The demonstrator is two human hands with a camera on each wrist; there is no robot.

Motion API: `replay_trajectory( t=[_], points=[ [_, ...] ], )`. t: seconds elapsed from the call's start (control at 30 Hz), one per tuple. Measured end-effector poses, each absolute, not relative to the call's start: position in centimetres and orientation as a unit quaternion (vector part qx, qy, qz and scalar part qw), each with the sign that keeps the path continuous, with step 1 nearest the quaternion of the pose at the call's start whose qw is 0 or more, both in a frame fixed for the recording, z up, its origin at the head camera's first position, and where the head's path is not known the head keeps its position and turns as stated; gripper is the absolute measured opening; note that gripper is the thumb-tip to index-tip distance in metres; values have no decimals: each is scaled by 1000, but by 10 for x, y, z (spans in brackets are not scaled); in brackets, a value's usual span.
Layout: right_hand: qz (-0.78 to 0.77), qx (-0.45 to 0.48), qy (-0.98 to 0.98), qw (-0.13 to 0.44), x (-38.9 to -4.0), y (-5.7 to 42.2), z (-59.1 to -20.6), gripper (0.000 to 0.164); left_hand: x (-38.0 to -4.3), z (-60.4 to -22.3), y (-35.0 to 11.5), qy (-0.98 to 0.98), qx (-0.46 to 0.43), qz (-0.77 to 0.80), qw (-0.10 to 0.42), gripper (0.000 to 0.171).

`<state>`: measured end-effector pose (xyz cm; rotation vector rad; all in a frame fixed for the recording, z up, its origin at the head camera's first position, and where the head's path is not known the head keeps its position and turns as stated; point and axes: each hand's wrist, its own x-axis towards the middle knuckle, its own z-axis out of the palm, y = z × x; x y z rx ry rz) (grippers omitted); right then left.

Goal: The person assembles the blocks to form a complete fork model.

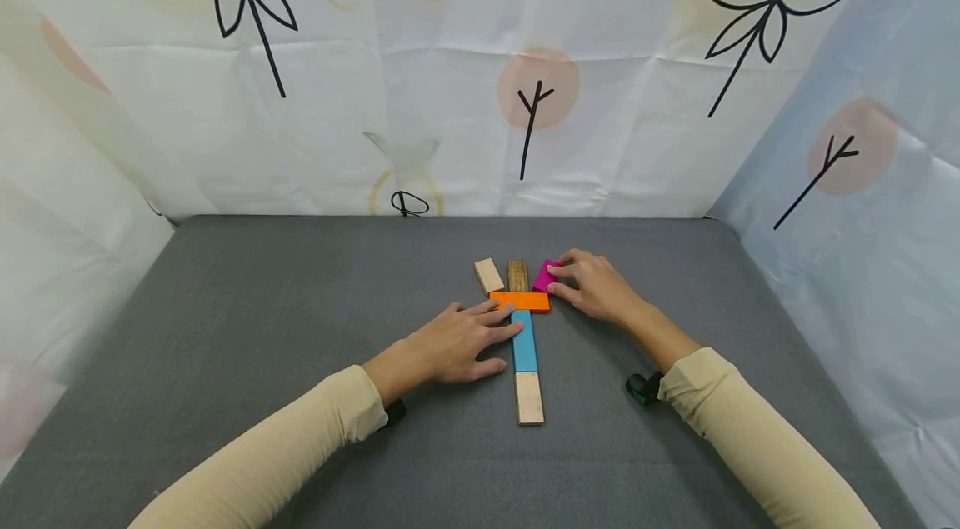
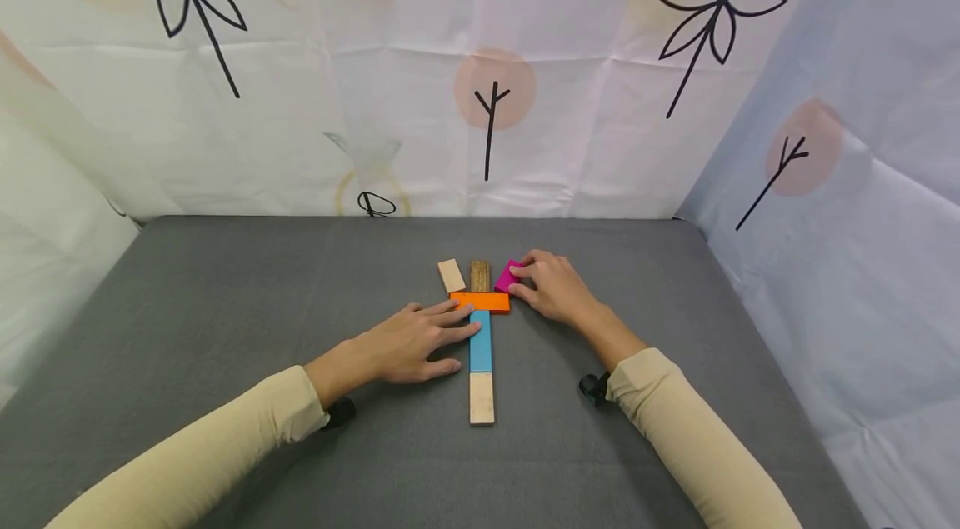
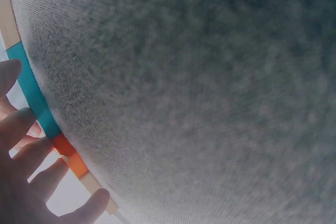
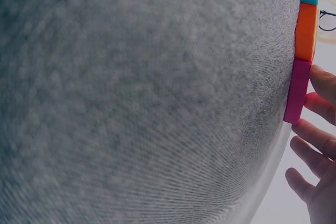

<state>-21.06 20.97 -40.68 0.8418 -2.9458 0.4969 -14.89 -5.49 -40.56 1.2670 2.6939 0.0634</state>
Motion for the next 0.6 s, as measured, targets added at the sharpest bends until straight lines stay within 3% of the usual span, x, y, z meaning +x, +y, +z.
replay_trajectory(
  t=[0.6],
  points=[
    [162, 272, -948, 29, -212, 210, -406, 42, -150, -407, -54, 904, 417, 20, 88, 61]
  ],
)
